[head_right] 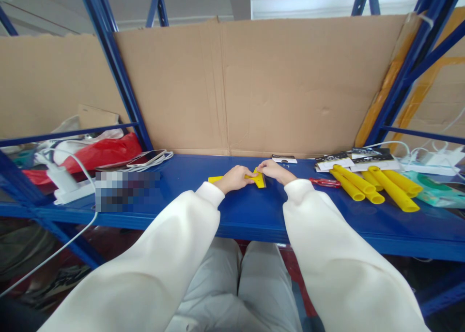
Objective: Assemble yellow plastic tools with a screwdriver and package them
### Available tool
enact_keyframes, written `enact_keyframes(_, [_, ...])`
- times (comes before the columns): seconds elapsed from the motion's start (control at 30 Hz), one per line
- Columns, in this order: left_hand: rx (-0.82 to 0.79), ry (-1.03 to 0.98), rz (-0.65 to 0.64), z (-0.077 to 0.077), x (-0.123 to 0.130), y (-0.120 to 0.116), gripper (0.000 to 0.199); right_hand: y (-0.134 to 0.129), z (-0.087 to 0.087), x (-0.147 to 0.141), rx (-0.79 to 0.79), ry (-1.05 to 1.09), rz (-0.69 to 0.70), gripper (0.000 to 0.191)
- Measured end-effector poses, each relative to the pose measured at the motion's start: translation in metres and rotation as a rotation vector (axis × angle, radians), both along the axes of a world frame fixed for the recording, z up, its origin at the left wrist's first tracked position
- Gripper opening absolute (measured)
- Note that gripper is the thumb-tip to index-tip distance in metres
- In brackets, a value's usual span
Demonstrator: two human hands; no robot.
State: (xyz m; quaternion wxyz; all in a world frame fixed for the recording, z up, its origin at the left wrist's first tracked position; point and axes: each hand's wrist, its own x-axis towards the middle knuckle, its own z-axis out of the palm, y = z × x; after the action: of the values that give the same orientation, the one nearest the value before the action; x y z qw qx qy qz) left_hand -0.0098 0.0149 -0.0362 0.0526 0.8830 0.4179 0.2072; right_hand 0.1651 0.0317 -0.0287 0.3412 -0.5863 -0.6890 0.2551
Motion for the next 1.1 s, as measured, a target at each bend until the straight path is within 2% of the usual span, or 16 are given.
enact_keyframes(0.27, [-0.015, 0.004, 0.01, 0.003, 0.0, -0.003, 0.033, 0.005, -0.004, 0.001, -0.002, -0.001, 0.006, 0.012])
enact_keyframes(0.7, [0.054, 0.1, -0.009, 0.004, 0.0, -0.007, 0.031, -0.005, 0.003, -0.004, -0.017, 0.03, -0.023, 0.016])
enact_keyframes(1.1, [0.053, 0.07, 0.02, 0.003, 0.0, -0.007, 0.035, 0.009, -0.014, -0.008, 0.022, 0.184, -0.066, 0.012])
